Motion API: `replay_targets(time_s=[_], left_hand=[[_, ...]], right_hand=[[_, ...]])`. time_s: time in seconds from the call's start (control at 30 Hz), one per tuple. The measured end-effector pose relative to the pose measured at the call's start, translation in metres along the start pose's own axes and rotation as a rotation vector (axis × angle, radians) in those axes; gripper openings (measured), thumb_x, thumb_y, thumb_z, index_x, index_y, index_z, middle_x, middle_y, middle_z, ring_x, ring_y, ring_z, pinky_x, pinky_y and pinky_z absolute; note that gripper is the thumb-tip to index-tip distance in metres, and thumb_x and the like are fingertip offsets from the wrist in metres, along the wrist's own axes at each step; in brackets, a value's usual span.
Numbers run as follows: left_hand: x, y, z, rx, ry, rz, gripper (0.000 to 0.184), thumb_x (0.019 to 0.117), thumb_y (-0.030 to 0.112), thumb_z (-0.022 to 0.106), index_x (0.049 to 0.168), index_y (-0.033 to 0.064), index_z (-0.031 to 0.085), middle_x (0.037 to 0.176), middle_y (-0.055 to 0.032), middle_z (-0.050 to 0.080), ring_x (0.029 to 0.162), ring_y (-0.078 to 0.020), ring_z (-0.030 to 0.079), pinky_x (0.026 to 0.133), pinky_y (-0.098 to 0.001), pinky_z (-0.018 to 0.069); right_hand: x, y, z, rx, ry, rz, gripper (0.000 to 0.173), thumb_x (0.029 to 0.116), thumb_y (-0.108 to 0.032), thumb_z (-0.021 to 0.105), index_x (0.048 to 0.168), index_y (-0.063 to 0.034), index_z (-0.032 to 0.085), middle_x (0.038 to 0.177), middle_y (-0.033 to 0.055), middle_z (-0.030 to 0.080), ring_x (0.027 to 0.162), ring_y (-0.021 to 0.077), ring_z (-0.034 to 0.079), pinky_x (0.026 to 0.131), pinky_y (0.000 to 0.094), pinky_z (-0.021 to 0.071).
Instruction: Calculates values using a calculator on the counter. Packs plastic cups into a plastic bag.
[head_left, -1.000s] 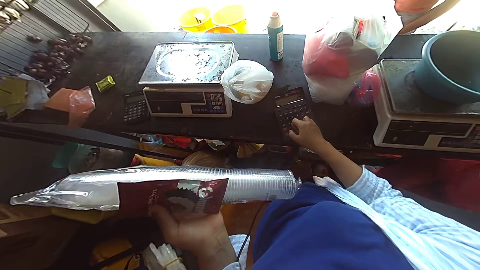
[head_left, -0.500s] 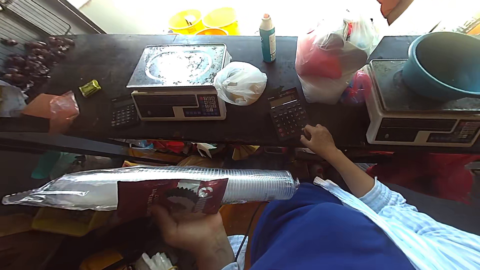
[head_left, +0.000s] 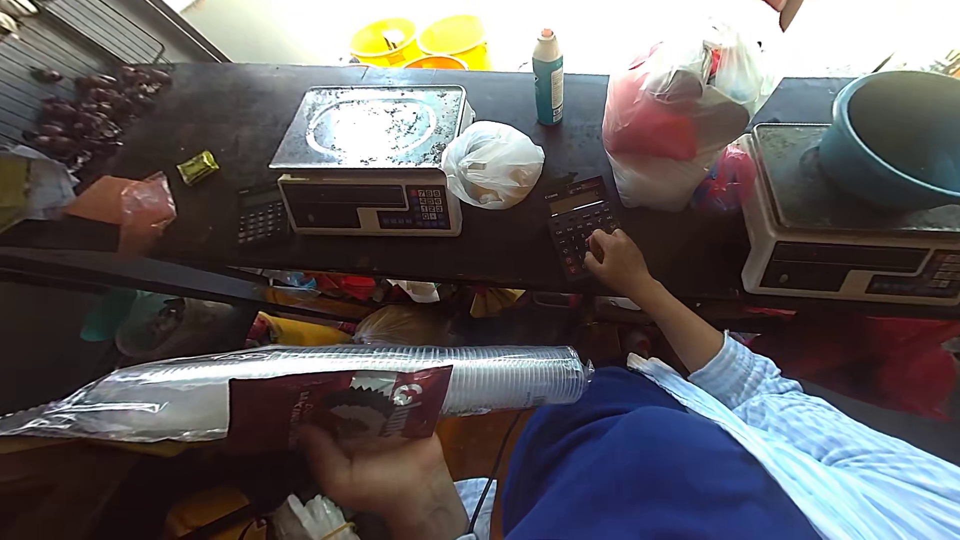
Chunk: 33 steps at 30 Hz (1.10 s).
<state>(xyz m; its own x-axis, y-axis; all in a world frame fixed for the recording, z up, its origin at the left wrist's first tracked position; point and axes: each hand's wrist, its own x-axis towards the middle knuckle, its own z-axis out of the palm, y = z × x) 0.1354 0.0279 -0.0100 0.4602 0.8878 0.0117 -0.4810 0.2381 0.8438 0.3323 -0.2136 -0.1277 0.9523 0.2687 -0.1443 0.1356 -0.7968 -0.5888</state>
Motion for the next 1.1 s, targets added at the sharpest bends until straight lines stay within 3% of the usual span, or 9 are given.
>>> replay_targets(time_s=[0.1, 0.37, 0.5, 0.63, 0.8, 0.9, 0.97, 1.03, 1.1], left_hand=[[0.000, -0.001, 0.004, 0.012, 0.000, 0.003, 0.045, 0.1119, 0.029, 0.012, 0.117, 0.0159, 0.055, 0.102, 0.0052, 0.070, 0.102, -0.0087, 0.069, 0.090, -0.0354, 0.0589], [0.000, -0.008, 0.012, 0.010, -0.052, -0.007, 0.044, 0.1114, 0.027, 0.012, 0.117, 0.0164, 0.054, 0.102, 0.0058, 0.070, 0.102, -0.0083, 0.069, 0.090, -0.0345, 0.0587], [-0.001, -0.008, 0.018, -0.002, -0.060, -0.037, 0.043, 0.1119, 0.029, 0.013, 0.115, 0.0172, 0.054, 0.101, 0.0067, 0.070, 0.100, -0.0070, 0.069, 0.088, -0.0335, 0.0594], [-0.002, -0.009, 0.017, -0.023, -0.072, -0.036, 0.044, 0.1117, 0.028, 0.013, 0.114, 0.0176, 0.055, 0.100, 0.0066, 0.071, 0.100, -0.0076, 0.069, 0.089, -0.0338, 0.0594], [-0.004, -0.008, 0.014, -0.027, -0.063, -0.023, 0.044, 0.1118, 0.029, 0.012, 0.115, 0.0170, 0.055, 0.102, 0.0058, 0.071, 0.102, -0.0084, 0.069, 0.090, -0.0346, 0.0593], [-0.003, -0.005, 0.010, -0.010, -0.051, -0.001, 0.045, 0.1117, 0.029, 0.012, 0.118, 0.0151, 0.054, 0.104, 0.0040, 0.070, 0.104, -0.0094, 0.069, 0.092, -0.0359, 0.0582], [-0.004, -0.004, 0.008, 0.000, -0.044, 0.002, 0.045, 0.1116, 0.030, 0.011, 0.118, 0.0150, 0.053, 0.105, 0.0039, 0.069, 0.104, -0.0092, 0.068, 0.092, -0.0359, 0.0580], [-0.004, -0.003, 0.007, 0.012, -0.035, 0.004, 0.044, 0.1117, 0.030, 0.012, 0.117, 0.0152, 0.053, 0.103, 0.0046, 0.069, 0.103, -0.0087, 0.068, 0.091, -0.0351, 0.0583], [-0.005, -0.003, 0.005, 0.002, -0.038, -0.003, 0.045, 0.1117, 0.030, 0.012, 0.117, 0.0156, 0.054, 0.104, 0.0045, 0.070, 0.103, -0.0089, 0.069, 0.091, -0.0353, 0.0585]], right_hand=[[-0.007, -0.001, -0.003, -0.022, -0.104, 0.025, 0.032, 0.1013, -0.025, 0.060, 0.118, 0.0005, 0.068, 0.112, 0.0206, 0.069, 0.115, 0.0405, 0.060, 0.100, 0.0560, 0.0448], [-0.045, 0.016, -0.011, -0.008, 0.178, -0.030, 0.030, 0.0991, -0.023, 0.058, 0.106, 0.0023, 0.072, 0.096, 0.0199, 0.071, 0.098, 0.0399, 0.064, 0.088, 0.0540, 0.0489], [-0.042, 0.018, -0.010, -0.041, 0.043, 0.069, 0.034, 0.1006, -0.025, 0.058, 0.116, 0.0026, 0.070, 0.108, 0.0216, 0.070, 0.109, 0.0415, 0.063, 0.097, 0.0555, 0.0468], [-0.043, 0.018, -0.010, -0.044, 0.093, 0.058, 0.034, 0.1001, -0.027, 0.059, 0.109, 0.0027, 0.071, 0.100, 0.0214, 0.070, 0.103, 0.0411, 0.064, 0.093, 0.0546, 0.0479], [-0.044, 0.017, -0.023, -0.092, -0.050, 0.114, 0.035, 0.1034, -0.028, 0.055, 0.113, 0.0022, 0.070, 0.103, 0.0224, 0.071, 0.105, 0.0395, 0.066, 0.096, 0.0548, 0.0464], [-0.052, 0.018, -0.018, -0.051, 0.011, 0.049, 0.035, 0.1021, -0.028, 0.058, 0.114, 0.0030, 0.068, 0.098, 0.0212, 0.070, 0.100, 0.0394, 0.066, 0.093, 0.0540, 0.0489], [-0.056, 0.022, -0.001, -0.064, 0.088, -0.025, 0.040, 0.0992, -0.030, 0.062, 0.124, 0.0003, 0.068, 0.117, 0.0238, 0.068, 0.114, 0.0430, 0.061, 0.102, 0.0553, 0.0455], [-0.054, 0.023, 0.013, -0.102, 0.086, -0.040, 0.048, 0.0982, -0.035, 0.063, 0.137, -0.0066, 0.065, 0.149, 0.0268, 0.050, 0.137, 0.0471, 0.045, 0.114, 0.0594, 0.0335], [-0.050, 0.020, 0.022, -0.137, 0.099, -0.039, 0.052, 0.0981, -0.041, 0.063, 0.142, -0.0126, 0.062, 0.161, 0.0275, 0.034, 0.147, 0.0483, 0.032, 0.118, 0.0627, 0.0240]])
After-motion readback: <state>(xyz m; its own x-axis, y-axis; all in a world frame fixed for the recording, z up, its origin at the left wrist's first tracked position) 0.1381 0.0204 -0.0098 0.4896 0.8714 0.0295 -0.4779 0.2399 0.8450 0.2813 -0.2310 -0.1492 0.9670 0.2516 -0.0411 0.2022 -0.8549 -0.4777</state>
